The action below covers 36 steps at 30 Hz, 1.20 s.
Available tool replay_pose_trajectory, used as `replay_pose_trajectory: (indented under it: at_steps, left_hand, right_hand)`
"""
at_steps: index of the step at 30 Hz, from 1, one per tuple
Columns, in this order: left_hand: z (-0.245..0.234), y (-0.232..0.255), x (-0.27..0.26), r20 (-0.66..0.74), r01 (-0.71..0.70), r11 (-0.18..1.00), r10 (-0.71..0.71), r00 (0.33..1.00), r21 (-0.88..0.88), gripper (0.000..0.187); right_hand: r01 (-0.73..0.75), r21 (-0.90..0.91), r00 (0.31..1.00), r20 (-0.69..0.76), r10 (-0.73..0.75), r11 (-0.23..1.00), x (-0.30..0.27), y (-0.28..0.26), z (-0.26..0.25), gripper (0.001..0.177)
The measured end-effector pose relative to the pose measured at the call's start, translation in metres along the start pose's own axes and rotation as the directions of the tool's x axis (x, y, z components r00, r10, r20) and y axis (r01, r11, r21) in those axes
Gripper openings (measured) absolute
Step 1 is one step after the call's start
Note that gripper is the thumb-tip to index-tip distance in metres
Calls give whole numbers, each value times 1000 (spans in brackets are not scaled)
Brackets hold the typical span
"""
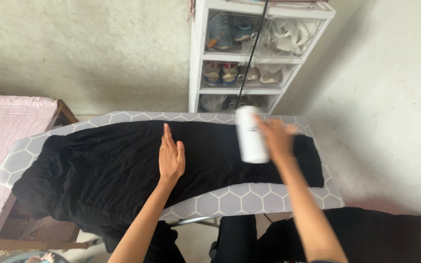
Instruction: The person steams a pair of black pants on an ironing board using a handheld garment steamer. They repeatedly smooth the fabric with one hand while moving the steamer over the legs and waistband, then lift and reposition the pants to treat different sections.
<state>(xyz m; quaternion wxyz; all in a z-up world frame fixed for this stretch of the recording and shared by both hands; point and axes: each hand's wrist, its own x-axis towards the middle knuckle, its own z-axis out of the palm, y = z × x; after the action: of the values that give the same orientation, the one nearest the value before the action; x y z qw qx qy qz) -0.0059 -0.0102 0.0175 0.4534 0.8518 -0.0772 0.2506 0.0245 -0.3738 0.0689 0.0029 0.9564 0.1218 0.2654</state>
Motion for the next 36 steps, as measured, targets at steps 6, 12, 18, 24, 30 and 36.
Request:
replay_pose_trajectory:
  at_steps: [6, 12, 18, 24, 30, 36]
  left_hand:
    - [-6, -10, 1, -294, 31, 912, -164, 942, -410, 80]
    - [-4, -28, 4, -67, 171, 971, -184, 981, -168, 85]
    - [7, -58, 20, 120, 78, 941, -124, 985, 330, 56]
    - [14, -72, 29, 130, -135, 822, 75, 989, 554, 51]
    - [26, -65, 38, 94, -111, 793, 68, 993, 599, 46]
    - [18, -72, 43, 134, -72, 699, -35, 990, 711, 46]
  right_hand:
    - [311, 122, 933, -226, -279, 942, 64, -208, 46, 64]
    - [279, 137, 959, -94, -268, 950, 68, -188, 55, 67]
    - [1, -179, 1000, 19, 3, 984, -27, -2, 14, 70]
    - [-296, -220, 948, 53, 315, 929, -70, 72, -13, 78]
    - [-7, 78, 998, 59, 3, 997, -15, -44, 24, 64]
    - [229, 133, 972, -80, -220, 964, 57, -191, 62, 70]
